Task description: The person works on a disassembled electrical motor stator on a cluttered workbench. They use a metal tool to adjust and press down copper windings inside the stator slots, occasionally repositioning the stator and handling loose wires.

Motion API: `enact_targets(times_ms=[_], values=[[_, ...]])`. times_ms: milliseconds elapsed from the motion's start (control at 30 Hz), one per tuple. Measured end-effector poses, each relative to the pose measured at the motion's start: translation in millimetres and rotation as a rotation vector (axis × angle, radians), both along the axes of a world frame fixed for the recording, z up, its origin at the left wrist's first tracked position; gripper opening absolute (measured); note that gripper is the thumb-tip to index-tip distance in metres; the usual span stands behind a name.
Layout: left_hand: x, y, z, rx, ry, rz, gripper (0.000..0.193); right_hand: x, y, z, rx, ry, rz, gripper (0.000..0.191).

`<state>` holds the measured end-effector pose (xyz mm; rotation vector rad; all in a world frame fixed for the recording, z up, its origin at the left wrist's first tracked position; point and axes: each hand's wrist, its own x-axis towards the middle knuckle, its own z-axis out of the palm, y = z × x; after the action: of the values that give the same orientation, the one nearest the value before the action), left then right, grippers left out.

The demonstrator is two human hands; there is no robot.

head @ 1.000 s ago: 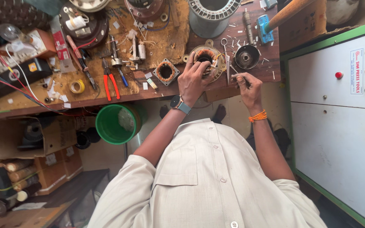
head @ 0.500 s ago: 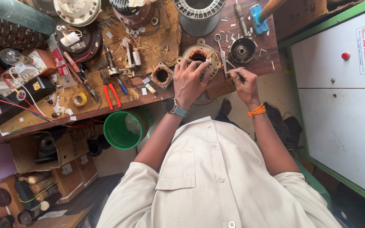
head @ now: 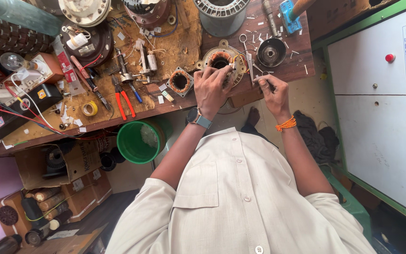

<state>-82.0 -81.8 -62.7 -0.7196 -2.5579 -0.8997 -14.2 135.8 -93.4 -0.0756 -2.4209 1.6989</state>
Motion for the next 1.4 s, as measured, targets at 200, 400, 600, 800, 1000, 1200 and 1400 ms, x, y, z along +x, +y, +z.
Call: enact_targets(times_ms=[200, 400, 600, 800, 1000, 1200, 1400], values=[[-6.4, -6.3, 4.6, 0.090, -0.144, -0.016, 0.029, -7.3, -11.5, 6.8, -0.023, 0.023, 0.037, 0.034], [-1.8, -4.5, 8.3, 0.105, -0.125, 0.010, 0.026, -12.7, -9.4, 0.4, 0.008, -0.008, -0.013, 0.034], [5.0, 2.1, 0.9, 0.060, -0.070, 0.096, 0.028, -9.9, -10.7, -6.4, -0.021, -0.061, -0.017, 0.038], [10.2, 7.6, -7.5, 0.007, -0.052, 0.148, 0.031, -4.4, -16.4, -15.1, -0.026, -0.099, -0.024, 0.042], [13.8, 4.4, -8.5, -0.019, -0.057, 0.145, 0.033, 5.7, -18.8, -21.5, -0.026, -0.118, -0.015, 0.043], [16.3, -3.4, -9.3, -0.045, -0.092, 0.116, 0.034, 2.8, -30.0, -3.3, -0.034, -0.022, 0.030, 0.034], [17.8, -0.5, -12.9, -0.031, -0.097, 0.157, 0.037, -5.0, -62.3, 23.3, 0.053, 0.090, 0.021, 0.021]])
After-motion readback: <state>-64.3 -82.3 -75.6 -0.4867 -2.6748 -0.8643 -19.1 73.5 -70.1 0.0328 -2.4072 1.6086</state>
